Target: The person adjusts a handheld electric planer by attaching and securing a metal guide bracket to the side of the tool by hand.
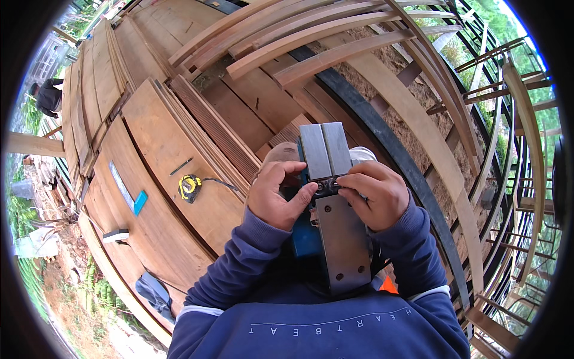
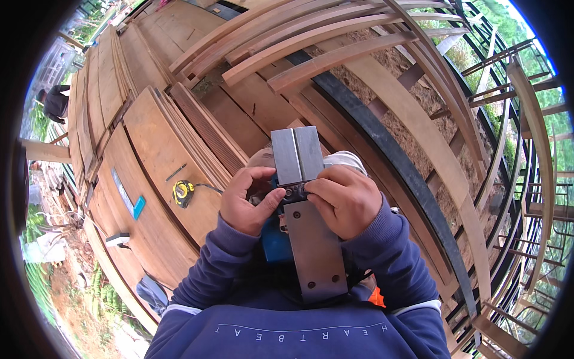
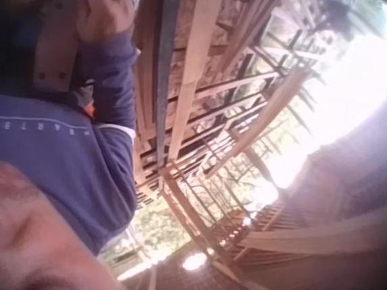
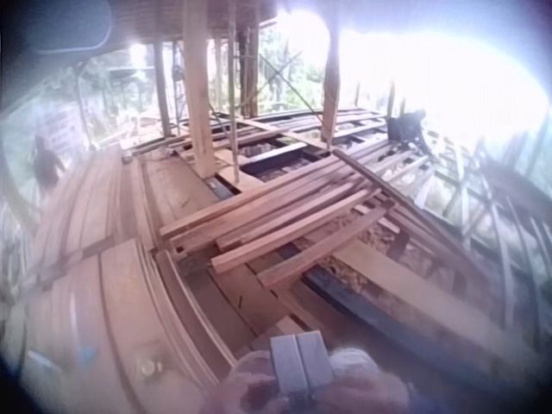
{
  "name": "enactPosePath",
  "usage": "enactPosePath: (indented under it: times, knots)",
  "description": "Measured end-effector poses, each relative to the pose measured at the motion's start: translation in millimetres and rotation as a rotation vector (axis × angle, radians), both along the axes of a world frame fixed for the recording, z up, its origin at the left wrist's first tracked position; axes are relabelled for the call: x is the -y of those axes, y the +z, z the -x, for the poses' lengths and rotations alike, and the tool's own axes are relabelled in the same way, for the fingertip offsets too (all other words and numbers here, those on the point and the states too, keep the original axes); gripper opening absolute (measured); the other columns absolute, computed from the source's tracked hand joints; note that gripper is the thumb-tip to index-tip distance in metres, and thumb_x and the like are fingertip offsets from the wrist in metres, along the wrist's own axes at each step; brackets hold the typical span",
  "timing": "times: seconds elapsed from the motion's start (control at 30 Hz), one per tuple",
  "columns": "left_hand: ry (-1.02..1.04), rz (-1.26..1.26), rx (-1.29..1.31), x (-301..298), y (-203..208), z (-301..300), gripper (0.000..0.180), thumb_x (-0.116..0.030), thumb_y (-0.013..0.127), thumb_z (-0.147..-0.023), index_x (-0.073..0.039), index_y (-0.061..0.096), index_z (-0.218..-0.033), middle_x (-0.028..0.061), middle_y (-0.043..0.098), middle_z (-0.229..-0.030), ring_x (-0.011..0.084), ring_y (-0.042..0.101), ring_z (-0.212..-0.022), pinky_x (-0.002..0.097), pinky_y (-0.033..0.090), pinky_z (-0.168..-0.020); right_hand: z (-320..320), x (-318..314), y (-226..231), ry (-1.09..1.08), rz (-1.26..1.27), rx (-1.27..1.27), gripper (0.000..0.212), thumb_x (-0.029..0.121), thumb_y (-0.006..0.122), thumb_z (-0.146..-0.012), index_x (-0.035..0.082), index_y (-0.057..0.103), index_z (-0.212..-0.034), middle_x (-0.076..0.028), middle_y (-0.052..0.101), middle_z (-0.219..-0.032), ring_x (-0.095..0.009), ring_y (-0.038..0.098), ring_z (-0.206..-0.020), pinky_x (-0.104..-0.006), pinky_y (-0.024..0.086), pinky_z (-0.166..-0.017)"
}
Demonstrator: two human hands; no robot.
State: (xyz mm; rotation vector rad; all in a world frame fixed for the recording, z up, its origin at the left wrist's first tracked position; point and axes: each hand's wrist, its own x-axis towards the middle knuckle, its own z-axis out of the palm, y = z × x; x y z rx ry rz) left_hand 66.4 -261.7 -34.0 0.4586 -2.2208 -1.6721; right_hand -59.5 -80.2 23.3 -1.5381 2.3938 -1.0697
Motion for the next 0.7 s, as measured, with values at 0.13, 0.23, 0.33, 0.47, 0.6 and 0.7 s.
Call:
enactPosePath:
  times: [0.13, 0.23, 0.33, 0.47, 0.6, 0.7]
  knots:
    - [-0.001, -0.031, 0.006, 1, -5, 0, 0.039, -0.019, 0.081, -0.085, 0.001, 0.064, -0.114, 0.0056, 0.062, -0.100, 0.0127, 0.062, -0.087, 0.0260, 0.051, -0.081, 7, 4, 2, 0.092, -0.020, -0.029, 0.017, 0.002, 0.074, -0.074, 0.002, 0.070, -0.090, -0.012, 0.063, -0.084, -0.031, 0.064, -0.077, -0.0395, 0.052, -0.069]
    - [0.004, -0.055, 0.012, 2, -11, 0, 0.039, -0.020, 0.081, -0.085, 0.001, 0.064, -0.114, 0.0053, 0.063, -0.101, 0.0119, 0.062, -0.088, 0.0259, 0.051, -0.082, 14, 10, 3, 0.169, -0.045, -0.057, 0.017, 0.002, 0.074, -0.073, 0.002, 0.070, -0.089, -0.012, 0.062, -0.084, -0.031, 0.063, -0.077, -0.0399, 0.052, -0.070]
    - [0.026, -0.103, 0.007, 1, -15, 0, 0.040, -0.023, 0.082, -0.085, 0.000, 0.065, -0.112, 0.0070, 0.064, -0.102, 0.0140, 0.063, -0.089, 0.0272, 0.051, -0.082, 17, 15, 6, 0.223, -0.102, -0.067, 0.019, 0.001, 0.076, -0.072, 0.001, 0.070, -0.090, -0.012, 0.063, -0.087, -0.031, 0.064, -0.078, -0.0392, 0.053, -0.071]
    - [0.045, -0.186, -0.010, -1, -16, 1, 0.041, -0.027, 0.083, -0.083, -0.001, 0.067, -0.110, 0.0104, 0.066, -0.101, 0.0189, 0.064, -0.088, 0.0298, 0.052, -0.082, 18, 19, 7, 0.221, -0.158, -0.099, 0.016, 0.005, 0.076, -0.074, 0.001, 0.068, -0.088, -0.012, 0.061, -0.083, -0.031, 0.062, -0.077, -0.0401, 0.052, -0.071]
    - [0.052, -0.148, -0.036, -1, -18, 1, 0.042, -0.026, 0.083, -0.082, -0.001, 0.067, -0.110, 0.0103, 0.066, -0.100, 0.0185, 0.063, -0.087, 0.0301, 0.052, -0.081, 16, 20, 8, 0.172, -0.261, -0.144, 0.021, 0.018, 0.077, -0.077, 0.003, 0.063, -0.081, -0.012, 0.060, -0.082, -0.031, 0.062, -0.078, -0.0411, 0.051, -0.073]
    - [0.048, -0.151, -0.043, 0, -18, 1, 0.042, -0.027, 0.083, -0.082, -0.001, 0.067, -0.111, 0.0100, 0.066, -0.099, 0.0187, 0.063, -0.086, 0.0304, 0.052, -0.080, 14, 24, 3, 0.150, -0.277, -0.264, 0.026, 0.026, 0.076, -0.080, 0.005, 0.061, -0.079, -0.010, 0.060, -0.080, -0.030, 0.062, -0.077, -0.0406, 0.051, -0.072]
